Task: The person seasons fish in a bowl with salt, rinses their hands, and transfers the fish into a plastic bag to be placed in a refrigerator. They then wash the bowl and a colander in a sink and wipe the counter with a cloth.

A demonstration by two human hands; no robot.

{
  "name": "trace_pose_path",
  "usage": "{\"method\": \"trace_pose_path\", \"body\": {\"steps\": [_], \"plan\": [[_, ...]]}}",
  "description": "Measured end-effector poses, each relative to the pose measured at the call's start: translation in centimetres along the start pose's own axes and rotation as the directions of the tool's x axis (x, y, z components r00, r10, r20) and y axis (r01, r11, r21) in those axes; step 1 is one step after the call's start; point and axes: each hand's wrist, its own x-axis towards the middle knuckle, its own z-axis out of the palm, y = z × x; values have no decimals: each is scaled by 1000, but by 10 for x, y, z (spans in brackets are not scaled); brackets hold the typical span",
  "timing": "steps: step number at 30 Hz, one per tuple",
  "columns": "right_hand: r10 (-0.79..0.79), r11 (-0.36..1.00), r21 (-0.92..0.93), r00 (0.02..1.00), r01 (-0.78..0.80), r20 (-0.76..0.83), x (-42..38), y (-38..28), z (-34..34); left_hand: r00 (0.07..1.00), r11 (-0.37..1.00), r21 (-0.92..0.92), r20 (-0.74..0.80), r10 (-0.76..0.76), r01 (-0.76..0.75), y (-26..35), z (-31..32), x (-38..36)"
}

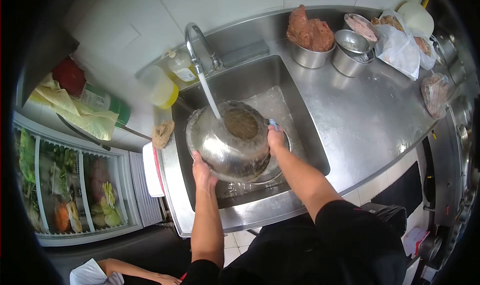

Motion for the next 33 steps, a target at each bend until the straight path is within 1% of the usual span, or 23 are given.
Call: {"method": "trace_pose_path", "body": {"steps": [2,4,5,6,7,8,9,10,11,12,14,15,16,17,20,21,22,23,25,28,31,32,33], "plan": [[60,986,-158,996,-49,69,21,-5,-1,999,998,68,50,-5,2,11,4,-16],[-66,925,-366,993,97,96,17,-14,2,990,982,187,136,-35,9,28,17,-7],[-134,865,-468,983,179,128,9,-19,3,988,969,248,154,-22,-17,30,22,19],[-128,863,-456,968,216,215,-1,-26,-4,983,922,383,185,-13,-60,25,27,60],[-114,864,-442,949,240,294,-11,-34,-17,967,734,649,253,41,-201,30,43,83],[-106,870,-417,927,261,359,-14,-41,-27,954,579,777,299,6,-247,45,73,85],[-131,866,-409,919,289,373,-16,-43,-37,945,374,883,325,-47,-285,54,98,97],[-153,863,-398,912,311,381,-21,-43,-52,862,239,830,501,78,-504,52,112,105],[-173,863,-384,906,329,386,-24,-42,-67,727,72,728,665,171,-682,50,124,112],[-198,862,-350,881,365,430,-25,-43,-83,711,-40,716,698,87,-697,55,140,118],[-225,830,-386,876,401,426,-38,-54,-113,671,-268,630,734,-104,-729,71,169,116],[-239,818,-400,877,414,418,-48,-58,-128,722,-265,678,678,-135,-686,78,173,109],[-166,823,-444,897,355,409,-53,-58,-141,764,-269,717,624,-163,-643,91,180,97],[-218,792,-455,884,408,412,-53,-52,-153,799,-277,750,571,-186,-600,101,188,93],[-333,691,-505,848,517,412,-63,-31,-180,785,-284,735,602,-144,-616,99,198,96],[-379,644,-518,823,563,423,-67,-26,-186,779,-285,729,615,-126,-622,95,200,97],[-425,592,-530,794,607,435,-75,-27,-188,768,-302,708,612,-189,-638,94,209,101],[-467,536,-541,762,648,449,-81,-28,-190,760,-293,705,627,-169,-646,91,213,105],[-553,496,-527,719,690,421,-88,-26,-186,750,-273,704,649,-128,-656,89,215,110],[-647,459,-510,667,727,369,-89,-20,-182,778,-132,767,625,-72,-628,90,206,126],[-649,455,-550,684,700,333,-90,-18,-178,797,-15,797,604,-10,-604,99,195,111],[-618,470,-563,709,680,340,-91,-20,-179,807,21,806,591,17,-591,104,186,104],[-615,463,-574,712,675,340,-93,-21,-180,837,47,837,546,-13,-545,107,176,111]]}}
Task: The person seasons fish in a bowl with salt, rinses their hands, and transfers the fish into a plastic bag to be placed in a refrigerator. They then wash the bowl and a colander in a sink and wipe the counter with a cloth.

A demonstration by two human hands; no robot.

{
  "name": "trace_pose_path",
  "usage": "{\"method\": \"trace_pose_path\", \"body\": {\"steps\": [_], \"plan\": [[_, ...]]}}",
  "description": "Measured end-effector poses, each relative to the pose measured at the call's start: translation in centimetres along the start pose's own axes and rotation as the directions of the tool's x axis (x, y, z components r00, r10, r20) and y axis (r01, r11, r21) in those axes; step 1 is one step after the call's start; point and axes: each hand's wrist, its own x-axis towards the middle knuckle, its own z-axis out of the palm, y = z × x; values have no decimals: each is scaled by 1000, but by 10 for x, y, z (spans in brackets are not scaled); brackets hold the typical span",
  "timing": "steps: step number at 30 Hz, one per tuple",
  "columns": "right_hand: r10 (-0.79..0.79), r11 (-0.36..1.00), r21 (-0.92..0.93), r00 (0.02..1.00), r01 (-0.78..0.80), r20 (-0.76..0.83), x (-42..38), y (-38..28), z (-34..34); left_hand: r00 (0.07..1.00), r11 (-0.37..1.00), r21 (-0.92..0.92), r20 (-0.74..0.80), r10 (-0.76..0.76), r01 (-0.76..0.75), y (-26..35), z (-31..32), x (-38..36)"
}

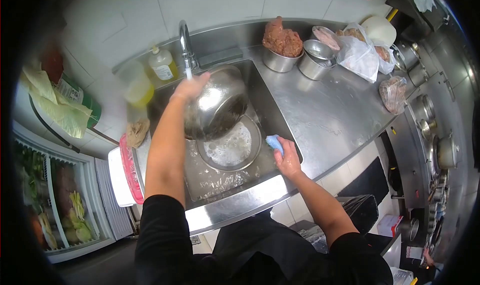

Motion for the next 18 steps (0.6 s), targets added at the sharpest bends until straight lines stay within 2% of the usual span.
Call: {"method": "trace_pose_path", "body": {"steps": [1,3,5,7,9,12,14,16,18], "plan": [[3,1000,-9,1000,-3,4,-1,-2,-1,998,998,-21,27,-57,58,-15,-6,-1],[4,1000,-16,1000,-4,8,-2,-5,-2,999,981,-189,11,42,-39,-44,-22,-33],[7,1000,-11,1000,-7,6,-2,-7,-2,992,914,-394,-40,-121,96,-70,-27,-69],[19,1000,9,999,-19,40,-1,-9,-5,978,749,-652,-52,-203,120,-111,-23,-97],[35,999,7,996,-36,77,-2,-13,-8,948,586,-805,-110,-298,90,-134,-14,-127],[36,999,-29,993,-33,115,-3,-16,-8,930,458,-879,-51,-363,130,-110,2,-160],[47,998,-36,989,-42,143,-3,-19,-11,975,592,-793,11,-221,143,-107,18,-145],[30,999,-37,985,-24,169,-2,-22,-10,996,701,-709,79,-28,76,-75,29,-115],[12,999,-34,986,-6,168,-2,-16,-8,996,916,-400,55,63,-36,-59,40,-71]]}}
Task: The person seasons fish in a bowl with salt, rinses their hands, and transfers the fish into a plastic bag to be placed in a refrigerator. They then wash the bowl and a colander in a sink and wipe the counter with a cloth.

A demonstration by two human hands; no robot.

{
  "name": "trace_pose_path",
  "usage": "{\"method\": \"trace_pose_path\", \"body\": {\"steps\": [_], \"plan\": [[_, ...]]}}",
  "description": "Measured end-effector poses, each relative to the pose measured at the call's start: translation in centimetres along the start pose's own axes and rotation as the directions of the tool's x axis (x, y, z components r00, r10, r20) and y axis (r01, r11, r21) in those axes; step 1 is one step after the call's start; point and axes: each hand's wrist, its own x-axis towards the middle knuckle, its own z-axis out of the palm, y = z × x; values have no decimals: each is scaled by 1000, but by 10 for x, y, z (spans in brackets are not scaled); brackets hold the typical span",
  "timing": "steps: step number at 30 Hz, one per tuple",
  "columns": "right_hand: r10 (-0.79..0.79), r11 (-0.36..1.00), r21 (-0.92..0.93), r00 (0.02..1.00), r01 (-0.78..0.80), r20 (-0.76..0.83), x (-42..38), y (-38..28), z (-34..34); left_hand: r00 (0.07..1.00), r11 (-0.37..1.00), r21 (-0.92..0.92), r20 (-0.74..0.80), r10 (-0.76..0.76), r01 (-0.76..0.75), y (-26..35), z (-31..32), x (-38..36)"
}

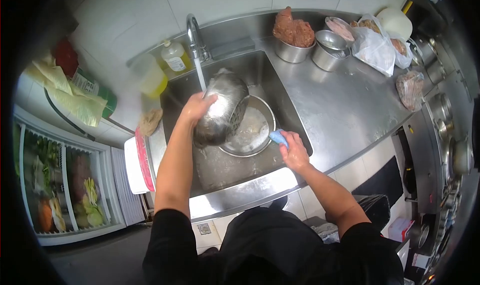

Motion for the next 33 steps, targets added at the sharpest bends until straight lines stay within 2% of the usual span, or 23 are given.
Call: {"method": "trace_pose_path", "body": {"steps": [2,3,4,6,8,10,12,14,17,19,21,22,24,25,27,28,30,33], "plan": [[-2,999,-35,1000,2,-2,-1,0,2,997,901,428,58,45,-66,24,-9,36],[8,999,-51,1000,-9,-11,-2,0,3,997,869,488,40,73,-83,34,-9,44],[15,998,-64,1000,-16,-20,-3,0,5,993,778,626,-39,110,-62,44,-5,51],[-9,998,-63,998,5,-63,-4,2,6,976,785,599,-28,217,-158,45,-3,67],[-32,999,-21,994,30,-109,-5,5,7,994,881,459,35,107,-111,85,-3,45],[-27,999,-24,994,24,-109,-5,5,6,999,921,387,-8,-49,48,137,-1,7],[25,999,-26,1000,-25,9,-5,5,1,986,941,330,-114,123,-80,141,-15,3],[28,1000,-1,998,-28,51,-6,8,2,967,972,149,-155,204,-181,178,-7,-25],[48,999,15,989,-50,137,-6,5,-4,951,949,77,74,302,-307,232,13,-53],[49,999,-3,979,-49,199,-4,4,-8,910,914,65,147,388,-400,279,61,-85],[42,999,14,979,-45,200,-5,5,-8,851,792,325,292,435,-517,298,105,-88],[37,999,19,980,-42,197,-5,5,-8,799,641,478,361,481,-601,308,136,-99],[-3,1000,-2,982,3,191,-7,8,-5,507,385,330,534,677,-862,280,195,-81],[-15,1000,-16,983,18,181,-7,10,-5,384,246,305,578,720,-920,269,222,-75],[-25,998,-46,988,32,152,-9,12,-3,355,147,349,665,656,-926,249,265,-73],[-24,998,-59,990,32,141,-9,13,-1,382,70,418,733,562,-906,242,279,-72],[-40,999,-6,995,40,93,-10,15,2,251,-12,410,580,775,-912,220,295,-68],[-57,998,7,993,56,104,-8,15,4,399,154,523,395,827,-838,186,271,-65]]}}
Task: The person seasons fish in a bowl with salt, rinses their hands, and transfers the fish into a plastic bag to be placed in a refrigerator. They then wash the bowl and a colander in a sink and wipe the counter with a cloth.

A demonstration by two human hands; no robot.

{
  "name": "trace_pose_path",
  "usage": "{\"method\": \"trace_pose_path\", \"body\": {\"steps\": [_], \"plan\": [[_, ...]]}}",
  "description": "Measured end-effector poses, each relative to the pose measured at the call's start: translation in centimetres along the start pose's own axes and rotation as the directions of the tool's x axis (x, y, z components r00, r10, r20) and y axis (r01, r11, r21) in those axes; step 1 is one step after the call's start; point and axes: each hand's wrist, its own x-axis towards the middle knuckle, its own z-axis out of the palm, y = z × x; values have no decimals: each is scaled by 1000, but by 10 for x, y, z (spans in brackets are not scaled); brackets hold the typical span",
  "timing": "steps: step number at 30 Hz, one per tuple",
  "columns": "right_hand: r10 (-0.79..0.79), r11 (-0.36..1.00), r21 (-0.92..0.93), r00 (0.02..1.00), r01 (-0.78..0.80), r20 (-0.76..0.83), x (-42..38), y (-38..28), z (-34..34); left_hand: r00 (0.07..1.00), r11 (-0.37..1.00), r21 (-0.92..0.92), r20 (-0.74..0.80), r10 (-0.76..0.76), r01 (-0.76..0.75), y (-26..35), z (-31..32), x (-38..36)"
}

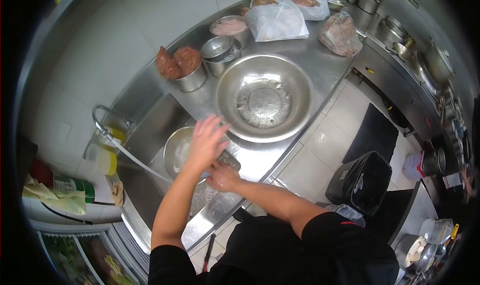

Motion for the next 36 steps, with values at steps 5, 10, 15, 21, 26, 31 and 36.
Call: {"method": "trace_pose_path", "body": {"steps": [5,10,15,21,26,31,36], "plan": [[-20,999,29,1000,20,-4,-4,-7,-13,373,684,308,657,-656,661,-130,58,-199],[7,1000,3,1000,-7,29,-3,-19,-21,330,847,364,803,-496,387,-137,109,-306],[51,993,-109,998,-46,41,4,-19,-8,322,722,380,706,-630,579,-153,188,-337],[189,979,100,973,-177,-130,24,-6,9,625,776,223,483,-613,589,-168,122,-275],[-186,977,22,902,211,-389,92,-76,74,525,521,-90,255,-812,849,-196,24,-257],[-302,953,-57,944,297,-132,146,-163,72,209,7,-690,210,-955,724,-162,-31,-302],[207,725,624,957,-290,203,255,-132,73,-2,-141,-876,158,-987,461,-123,-92,-327]]}}
